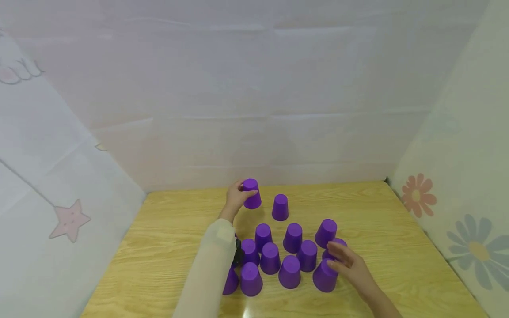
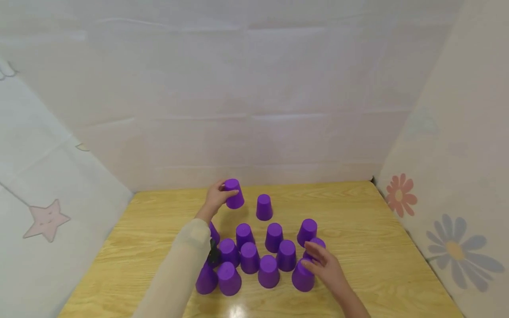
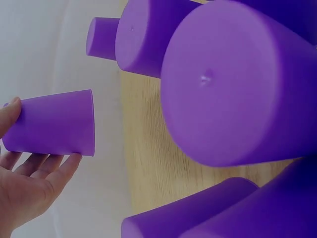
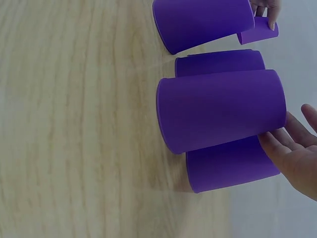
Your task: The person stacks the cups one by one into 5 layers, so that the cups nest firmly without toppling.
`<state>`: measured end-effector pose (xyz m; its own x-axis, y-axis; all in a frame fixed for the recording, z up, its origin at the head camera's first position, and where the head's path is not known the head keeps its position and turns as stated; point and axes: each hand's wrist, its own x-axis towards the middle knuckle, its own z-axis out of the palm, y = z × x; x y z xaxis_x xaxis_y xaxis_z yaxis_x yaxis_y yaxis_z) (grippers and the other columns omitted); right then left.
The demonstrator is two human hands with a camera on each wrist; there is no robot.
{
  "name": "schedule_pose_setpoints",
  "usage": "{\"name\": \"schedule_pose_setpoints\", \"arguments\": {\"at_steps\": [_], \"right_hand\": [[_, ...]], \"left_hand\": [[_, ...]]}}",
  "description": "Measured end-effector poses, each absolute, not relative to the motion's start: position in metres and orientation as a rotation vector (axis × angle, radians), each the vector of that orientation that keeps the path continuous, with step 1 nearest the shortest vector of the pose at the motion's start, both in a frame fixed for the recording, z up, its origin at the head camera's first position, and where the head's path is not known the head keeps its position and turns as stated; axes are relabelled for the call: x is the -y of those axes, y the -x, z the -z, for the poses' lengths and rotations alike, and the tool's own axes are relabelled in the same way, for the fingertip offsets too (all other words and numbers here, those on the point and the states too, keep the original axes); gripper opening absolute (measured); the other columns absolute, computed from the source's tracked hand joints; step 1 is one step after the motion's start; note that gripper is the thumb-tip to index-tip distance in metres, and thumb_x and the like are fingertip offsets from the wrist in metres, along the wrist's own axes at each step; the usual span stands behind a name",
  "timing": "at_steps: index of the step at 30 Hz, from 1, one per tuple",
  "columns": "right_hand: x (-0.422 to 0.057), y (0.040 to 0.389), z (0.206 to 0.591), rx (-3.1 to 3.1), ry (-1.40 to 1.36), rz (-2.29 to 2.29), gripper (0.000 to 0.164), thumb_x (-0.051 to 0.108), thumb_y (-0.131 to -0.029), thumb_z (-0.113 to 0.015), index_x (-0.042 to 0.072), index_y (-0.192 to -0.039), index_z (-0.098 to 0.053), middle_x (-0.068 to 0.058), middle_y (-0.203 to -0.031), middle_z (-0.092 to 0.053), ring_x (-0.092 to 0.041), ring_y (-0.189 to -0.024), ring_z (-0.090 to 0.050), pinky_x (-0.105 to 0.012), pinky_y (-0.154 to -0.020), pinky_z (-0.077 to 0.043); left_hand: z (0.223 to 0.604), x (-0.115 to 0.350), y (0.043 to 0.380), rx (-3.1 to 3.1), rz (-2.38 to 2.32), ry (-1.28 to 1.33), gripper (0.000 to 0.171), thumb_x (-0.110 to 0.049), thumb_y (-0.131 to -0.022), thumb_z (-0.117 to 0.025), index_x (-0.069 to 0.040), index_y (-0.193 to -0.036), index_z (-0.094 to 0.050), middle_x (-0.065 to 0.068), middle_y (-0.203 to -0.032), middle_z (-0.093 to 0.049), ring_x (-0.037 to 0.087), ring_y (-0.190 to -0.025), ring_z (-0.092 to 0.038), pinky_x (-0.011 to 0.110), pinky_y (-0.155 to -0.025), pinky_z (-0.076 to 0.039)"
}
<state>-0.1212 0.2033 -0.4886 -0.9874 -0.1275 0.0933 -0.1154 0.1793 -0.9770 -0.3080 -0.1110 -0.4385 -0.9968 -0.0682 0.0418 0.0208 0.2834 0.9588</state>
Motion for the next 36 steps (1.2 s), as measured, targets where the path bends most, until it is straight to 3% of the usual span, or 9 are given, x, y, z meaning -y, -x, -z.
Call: {"name": "schedule_pose_setpoints", "arguments": {"at_steps": [3,13,18,25,29,36], "right_hand": [[-0.203,0.119,0.492,-2.409,0.233,1.984,0.047,0.008,-0.078,-0.062,-0.005,-0.120,-0.045,-0.022,-0.119,-0.047,-0.031,-0.106,-0.046,-0.023,-0.084,-0.040],[-0.202,0.112,0.504,-2.447,0.177,2.005,0.045,0.005,-0.075,-0.064,-0.005,-0.116,-0.048,-0.021,-0.113,-0.051,-0.015,-0.097,-0.052,-0.021,-0.081,-0.040],[-0.201,0.108,0.509,-2.424,0.074,1.996,0.049,0.006,-0.072,-0.068,-0.003,-0.117,-0.049,-0.018,-0.113,-0.052,-0.010,-0.097,-0.051,-0.028,-0.084,-0.042],[-0.200,0.103,0.514,-2.384,0.009,2.012,0.057,0.005,-0.071,-0.068,-0.001,-0.122,-0.044,-0.019,-0.119,-0.048,-0.020,-0.105,-0.047,-0.040,-0.089,-0.037],[-0.199,0.101,0.516,-2.375,-0.019,2.032,0.059,0.002,-0.070,-0.069,-0.001,-0.123,-0.043,-0.021,-0.119,-0.047,-0.023,-0.104,-0.046,-0.037,-0.087,-0.039],[-0.196,0.101,0.521,-2.353,-0.065,2.076,0.059,0.001,-0.069,-0.069,-0.001,-0.122,-0.044,-0.020,-0.119,-0.047,-0.009,-0.101,-0.048,-0.021,-0.083,-0.040]], "left_hand": [[0.437,0.107,0.310,2.475,1.829,-0.036,0.055,-0.012,-0.070,-0.071,-0.003,-0.119,-0.048,0.018,-0.111,-0.053,0.032,-0.102,-0.048,0.044,-0.086,-0.039],[0.442,0.098,0.316,2.491,1.770,0.002,0.054,-0.009,-0.068,-0.072,0.000,-0.116,-0.050,0.020,-0.109,-0.053,0.033,-0.101,-0.049,0.043,-0.086,-0.039],[0.449,0.094,0.318,2.490,1.811,-0.018,0.052,-0.007,-0.068,-0.071,0.000,-0.115,-0.051,0.020,-0.109,-0.053,0.033,-0.102,-0.049,0.043,-0.086,-0.039],[0.458,0.087,0.320,2.469,1.846,-0.019,0.052,-0.004,-0.068,-0.071,-0.001,-0.116,-0.051,0.019,-0.109,-0.054,0.032,-0.102,-0.049,0.040,-0.086,-0.040],[0.465,0.083,0.320,2.488,1.895,-0.063,0.056,-0.003,-0.069,-0.070,0.000,-0.120,-0.047,0.021,-0.112,-0.052,0.033,-0.103,-0.048,0.040,-0.086,-0.040],[0.470,0.078,0.320,2.508,1.895,-0.112,0.058,0.000,-0.070,-0.068,0.002,-0.122,-0.044,0.023,-0.113,-0.049,0.035,-0.104,-0.047,0.040,-0.086,-0.040]]}}
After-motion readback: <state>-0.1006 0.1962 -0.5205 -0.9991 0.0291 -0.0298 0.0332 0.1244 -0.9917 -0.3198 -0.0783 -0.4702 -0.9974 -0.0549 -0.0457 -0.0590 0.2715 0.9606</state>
